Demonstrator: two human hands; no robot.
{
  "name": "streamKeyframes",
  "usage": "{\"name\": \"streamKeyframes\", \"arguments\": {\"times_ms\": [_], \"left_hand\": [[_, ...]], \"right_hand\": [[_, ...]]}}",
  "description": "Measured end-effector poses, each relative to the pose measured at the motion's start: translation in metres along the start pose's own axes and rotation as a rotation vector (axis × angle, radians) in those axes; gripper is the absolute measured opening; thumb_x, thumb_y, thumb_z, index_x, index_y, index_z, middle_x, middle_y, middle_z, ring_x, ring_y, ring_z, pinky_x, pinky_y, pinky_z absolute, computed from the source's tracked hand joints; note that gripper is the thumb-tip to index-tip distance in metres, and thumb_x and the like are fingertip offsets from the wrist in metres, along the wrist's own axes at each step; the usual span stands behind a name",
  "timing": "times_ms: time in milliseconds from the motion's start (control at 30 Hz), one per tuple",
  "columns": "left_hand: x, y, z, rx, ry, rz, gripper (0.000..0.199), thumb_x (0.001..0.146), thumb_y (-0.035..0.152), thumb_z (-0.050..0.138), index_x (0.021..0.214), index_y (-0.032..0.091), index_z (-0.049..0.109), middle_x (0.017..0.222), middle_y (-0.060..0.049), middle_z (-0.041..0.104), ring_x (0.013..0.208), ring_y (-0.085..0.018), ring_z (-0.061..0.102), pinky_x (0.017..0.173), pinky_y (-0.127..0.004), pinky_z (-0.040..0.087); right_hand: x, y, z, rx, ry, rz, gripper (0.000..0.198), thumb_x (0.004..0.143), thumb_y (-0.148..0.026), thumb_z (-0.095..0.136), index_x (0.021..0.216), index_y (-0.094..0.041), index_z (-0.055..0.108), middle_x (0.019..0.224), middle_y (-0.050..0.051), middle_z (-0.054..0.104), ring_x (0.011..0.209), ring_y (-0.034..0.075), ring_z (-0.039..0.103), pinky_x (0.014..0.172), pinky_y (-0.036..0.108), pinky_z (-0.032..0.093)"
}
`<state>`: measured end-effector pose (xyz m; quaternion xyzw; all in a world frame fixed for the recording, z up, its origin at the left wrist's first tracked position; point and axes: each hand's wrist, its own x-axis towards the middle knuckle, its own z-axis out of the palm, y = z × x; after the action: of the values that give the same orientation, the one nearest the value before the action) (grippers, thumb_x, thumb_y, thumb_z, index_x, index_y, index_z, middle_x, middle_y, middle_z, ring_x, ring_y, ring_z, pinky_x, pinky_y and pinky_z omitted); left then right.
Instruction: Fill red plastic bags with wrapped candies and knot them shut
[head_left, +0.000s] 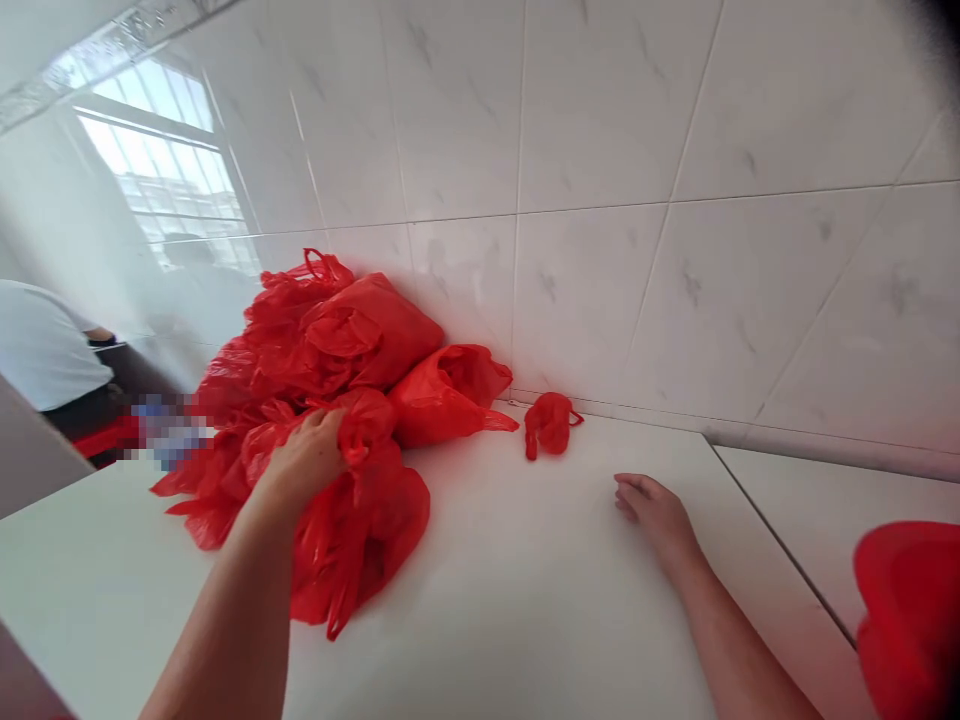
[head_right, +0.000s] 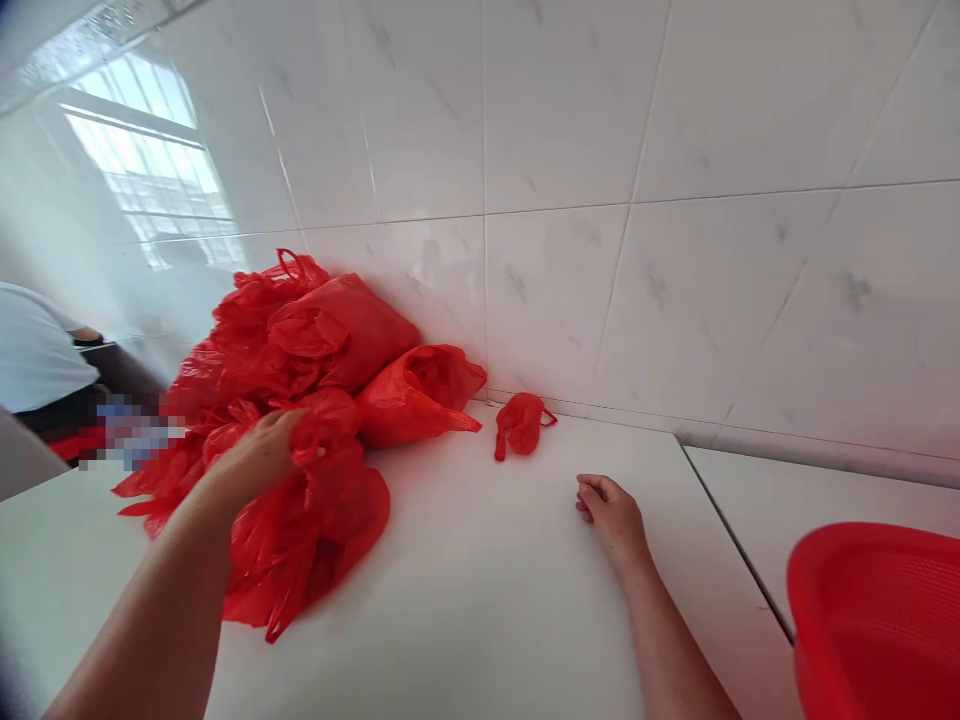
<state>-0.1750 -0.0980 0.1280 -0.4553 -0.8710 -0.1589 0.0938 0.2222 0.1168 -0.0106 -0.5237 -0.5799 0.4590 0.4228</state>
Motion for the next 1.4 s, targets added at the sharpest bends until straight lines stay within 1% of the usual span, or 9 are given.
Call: {"name": "streamKeyframes", "arguments": {"times_ms": [167,300,400,567,733,867,1033,1167,1400], "left_hand": [[-0.017,0.07,-0.006,-0.263,0.28,0.42,0.059,0.074,0.019,0.06,0.13,0.022,0.046,0.142,-0.012,0.042,0.132,-0.03,0.037,0.108,-0.046,0.031],[-0.027,0.147,0.034,-0.567,-0.122,0.74,0.056,0.076,0.021,0.061,0.13,0.028,0.051,0.147,-0.008,0.037,0.133,-0.029,0.037,0.109,-0.045,0.032],[-0.02,0.193,0.081,-0.704,-0.445,0.674,0.058,0.068,0.029,0.071,0.124,0.033,0.058,0.146,-0.006,0.041,0.129,-0.033,0.043,0.099,-0.043,0.042],[0.002,0.243,0.146,-0.689,-0.405,0.513,0.075,0.065,0.037,0.074,0.134,0.025,0.048,0.154,-0.015,0.023,0.139,-0.044,0.019,0.103,-0.058,0.031],[0.0,0.255,0.179,-0.721,-0.338,0.479,0.051,0.074,0.035,0.063,0.123,0.024,0.059,0.151,-0.013,0.031,0.14,-0.042,0.015,0.107,-0.066,0.007],[-0.013,0.253,0.182,-0.846,-0.332,0.583,0.039,0.075,0.026,0.06,0.114,0.026,0.065,0.139,-0.008,0.051,0.138,-0.031,0.028,0.113,-0.05,0.017],[-0.03,0.262,0.175,-1.089,-0.374,0.631,0.022,0.077,0.024,0.06,0.096,0.025,0.071,0.118,-0.006,0.064,0.12,-0.026,0.049,0.105,-0.038,0.034],[-0.038,0.267,0.176,-1.257,-0.502,0.541,0.017,0.075,0.034,0.065,0.077,0.018,0.064,0.083,-0.005,0.068,0.083,-0.022,0.063,0.078,-0.035,0.048],[-0.026,0.26,0.177,-1.488,-0.499,0.27,0.055,0.066,0.034,0.076,0.113,0.022,0.05,0.098,-0.005,0.065,0.086,-0.019,0.062,0.074,-0.03,0.047]], "right_hand": [[-0.003,0.003,0.004,-0.086,-0.01,-0.024,0.037,0.073,-0.042,0.052,0.1,-0.019,0.064,0.088,0.003,0.067,0.076,0.018,0.064,0.067,0.029,0.049],[-0.01,-0.001,0.009,-0.207,-0.002,-0.065,0.03,0.073,-0.04,0.052,0.093,-0.023,0.066,0.088,0.002,0.068,0.079,0.02,0.062,0.069,0.032,0.045],[-0.012,-0.004,0.011,-0.263,0.006,-0.109,0.026,0.074,-0.037,0.05,0.088,-0.025,0.067,0.092,0.001,0.069,0.085,0.021,0.061,0.074,0.033,0.043],[-0.008,-0.004,0.012,-0.304,0.013,-0.162,0.024,0.076,-0.037,0.049,0.085,-0.025,0.067,0.089,0.001,0.07,0.083,0.021,0.062,0.072,0.032,0.043],[-0.006,-0.005,0.015,-0.309,0.045,-0.152,0.027,0.078,-0.04,0.047,0.092,-0.025,0.065,0.081,0.0,0.067,0.072,0.02,0.061,0.064,0.031,0.043],[-0.007,-0.009,0.016,-0.187,0.128,-0.072,0.057,0.084,-0.052,0.042,0.133,-0.024,0.04,0.103,0.004,0.064,0.07,0.017,0.064,0.06,0.028,0.047],[0.003,-0.009,0.005,0.179,0.133,0.01,0.07,0.084,-0.058,0.04,0.144,-0.027,0.021,0.117,0.009,0.059,0.071,0.018,0.067,0.055,0.027,0.051],[0.005,-0.01,-0.004,0.193,0.025,-0.073,0.053,0.082,-0.047,0.048,0.128,-0.02,0.047,0.105,0.006,0.066,0.089,0.022,0.065,0.07,0.03,0.053],[-0.017,-0.027,0.028,0.035,-0.085,-0.247,0.037,0.075,-0.034,0.061,0.111,-0.026,0.062,0.104,0.001,0.068,0.09,0.02,0.063,0.077,0.031,0.05]]}}
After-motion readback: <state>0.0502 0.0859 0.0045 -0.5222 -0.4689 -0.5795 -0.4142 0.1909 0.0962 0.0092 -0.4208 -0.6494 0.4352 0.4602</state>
